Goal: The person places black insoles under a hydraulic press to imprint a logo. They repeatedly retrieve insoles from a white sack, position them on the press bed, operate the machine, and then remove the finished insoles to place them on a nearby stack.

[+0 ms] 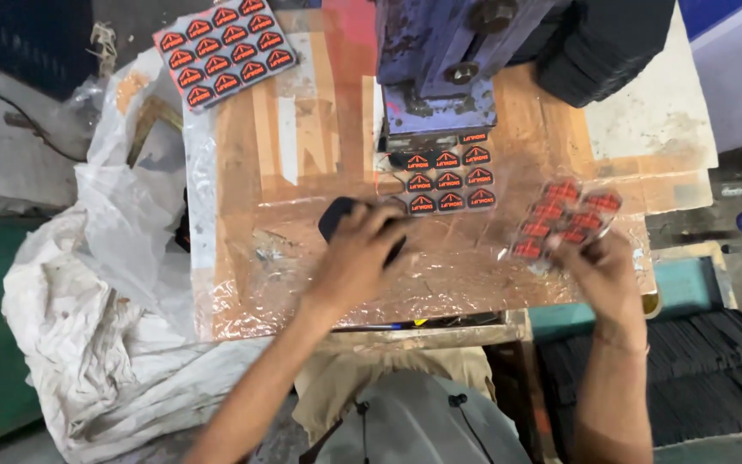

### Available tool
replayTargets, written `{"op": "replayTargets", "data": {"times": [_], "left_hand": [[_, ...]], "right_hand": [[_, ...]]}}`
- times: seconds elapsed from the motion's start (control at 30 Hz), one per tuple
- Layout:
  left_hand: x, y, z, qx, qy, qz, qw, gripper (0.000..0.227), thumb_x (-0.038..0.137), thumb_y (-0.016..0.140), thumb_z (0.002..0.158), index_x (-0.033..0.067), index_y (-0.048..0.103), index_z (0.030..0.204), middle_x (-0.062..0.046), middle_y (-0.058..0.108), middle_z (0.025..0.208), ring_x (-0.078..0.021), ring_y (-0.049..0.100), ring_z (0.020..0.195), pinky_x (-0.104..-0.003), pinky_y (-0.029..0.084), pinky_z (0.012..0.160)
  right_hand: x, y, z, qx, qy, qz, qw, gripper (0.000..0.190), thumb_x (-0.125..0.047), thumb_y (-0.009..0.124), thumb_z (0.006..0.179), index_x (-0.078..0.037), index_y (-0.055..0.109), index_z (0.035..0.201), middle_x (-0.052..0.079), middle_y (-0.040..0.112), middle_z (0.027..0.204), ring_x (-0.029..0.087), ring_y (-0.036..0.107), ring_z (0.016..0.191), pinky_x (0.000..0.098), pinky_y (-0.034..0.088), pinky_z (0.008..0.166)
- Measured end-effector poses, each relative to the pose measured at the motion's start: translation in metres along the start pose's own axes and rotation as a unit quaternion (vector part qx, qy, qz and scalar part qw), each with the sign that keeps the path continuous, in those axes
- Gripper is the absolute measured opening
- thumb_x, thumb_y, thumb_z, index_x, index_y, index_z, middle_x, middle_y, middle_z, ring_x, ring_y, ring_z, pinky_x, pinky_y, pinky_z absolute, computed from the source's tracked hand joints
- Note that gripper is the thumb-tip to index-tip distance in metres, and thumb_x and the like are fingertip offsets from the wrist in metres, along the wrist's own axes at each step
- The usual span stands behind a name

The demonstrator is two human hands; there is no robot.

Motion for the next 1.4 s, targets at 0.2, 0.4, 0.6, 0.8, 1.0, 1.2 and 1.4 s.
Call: {"op": "replayTargets", "data": {"times": [0.2, 0.4, 0.6, 0.8, 1.0, 1.2, 1.4], "left_hand": [[-0.096, -0.069, -0.066, 0.124, -0.194, -0.121, 0.966, 0.036, 0.005, 0.060, 0.095, 0.0173, 0.068, 0.128, -0.006, 0.060, 0.138, -0.0271, 0.062, 0.125, -0.038, 0.053, 0.104], [-0.220, -0.164, -0.132, 0.186, -0.227, 0.091, 0.952, 0.039, 0.019, 0.081, 0.098, 0.0025, 0.069, 0.130, -0.016, 0.067, 0.117, -0.0304, 0.066, 0.110, -0.039, 0.052, 0.100], [-0.111, -0.070, 0.019, 0.099, -0.279, -0.161, 0.942, 0.086, 0.033, 0.082, 0.084, 0.0049, 0.045, 0.156, -0.011, 0.074, 0.107, -0.0146, 0.071, 0.086, -0.028, 0.059, 0.074], [-0.131, 0.029, 0.100, 0.110, -0.120, -0.508, 0.846, 0.102, 0.023, 0.091, 0.079, 0.0049, 0.022, 0.153, -0.013, 0.072, 0.116, -0.0184, 0.071, 0.104, -0.034, 0.059, 0.089], [-0.127, 0.030, 0.105, 0.087, -0.189, -0.119, 0.971, 0.076, 0.008, 0.094, 0.075, 0.0075, 0.054, 0.140, -0.011, 0.075, 0.119, -0.0229, 0.070, 0.107, -0.034, 0.055, 0.097], [-0.121, -0.030, 0.001, 0.073, -0.145, -0.399, 0.903, 0.090, -0.007, 0.083, 0.073, -0.0001, 0.039, 0.150, -0.008, 0.060, 0.138, -0.0164, 0.059, 0.124, -0.032, 0.049, 0.106], [-0.155, -0.053, -0.096, 0.089, -0.254, -0.453, 0.850, 0.071, -0.013, 0.076, 0.081, -0.0030, 0.048, 0.146, -0.004, 0.067, 0.126, -0.0123, 0.064, 0.114, -0.030, 0.055, 0.099]], "right_hand": [[0.039, -0.032, 0.026, 0.132, 0.034, -0.038, 0.990, 0.034, -0.006, 0.071, 0.099, 0.003, 0.062, 0.130, 0.001, 0.070, 0.088, 0.005, 0.060, 0.068, 0.0195, 0.047, 0.056], [0.012, -0.024, 0.034, 0.140, 0.015, 0.042, 0.989, 0.028, -0.007, 0.067, 0.102, 0.004, 0.063, 0.128, 0.001, 0.073, 0.088, 0.003, 0.064, 0.071, 0.0197, 0.050, 0.056], [0.021, -0.040, 0.035, 0.152, -0.005, -0.011, 0.988, 0.030, -0.007, 0.068, 0.102, 0.004, 0.065, 0.130, 0.002, 0.068, 0.085, 0.005, 0.059, 0.064, 0.0224, 0.050, 0.052], [0.020, -0.102, 0.033, 0.149, 0.100, -0.335, 0.925, 0.045, -0.025, 0.078, 0.095, -0.004, 0.070, 0.134, 0.019, 0.077, 0.084, 0.025, 0.073, 0.070, 0.0375, 0.055, 0.066], [-0.153, -0.055, 0.084, 0.204, -0.352, -0.435, 0.803, 0.045, -0.024, 0.083, 0.103, 0.001, 0.064, 0.136, 0.023, 0.069, 0.132, 0.045, 0.065, 0.126, 0.0499, 0.051, 0.108], [-0.121, -0.064, 0.191, 0.105, -0.352, -0.436, 0.822, 0.032, -0.024, 0.091, 0.095, -0.006, 0.076, 0.117, 0.016, 0.075, 0.119, 0.034, 0.072, 0.104, 0.0423, 0.056, 0.095], [-0.014, -0.124, 0.266, 0.004, -0.283, -0.216, 0.934, 0.021, -0.014, 0.077, 0.111, 0.002, 0.066, 0.119, 0.013, 0.071, 0.111, 0.016, 0.071, 0.099, 0.0306, 0.059, 0.096]]}}
Point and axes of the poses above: each hand's wrist, its own z-axis towards the middle knuckle, its own y-axis out of the palm, x = y × z, the point moved 10 cm from there along z, towards the middle knuckle
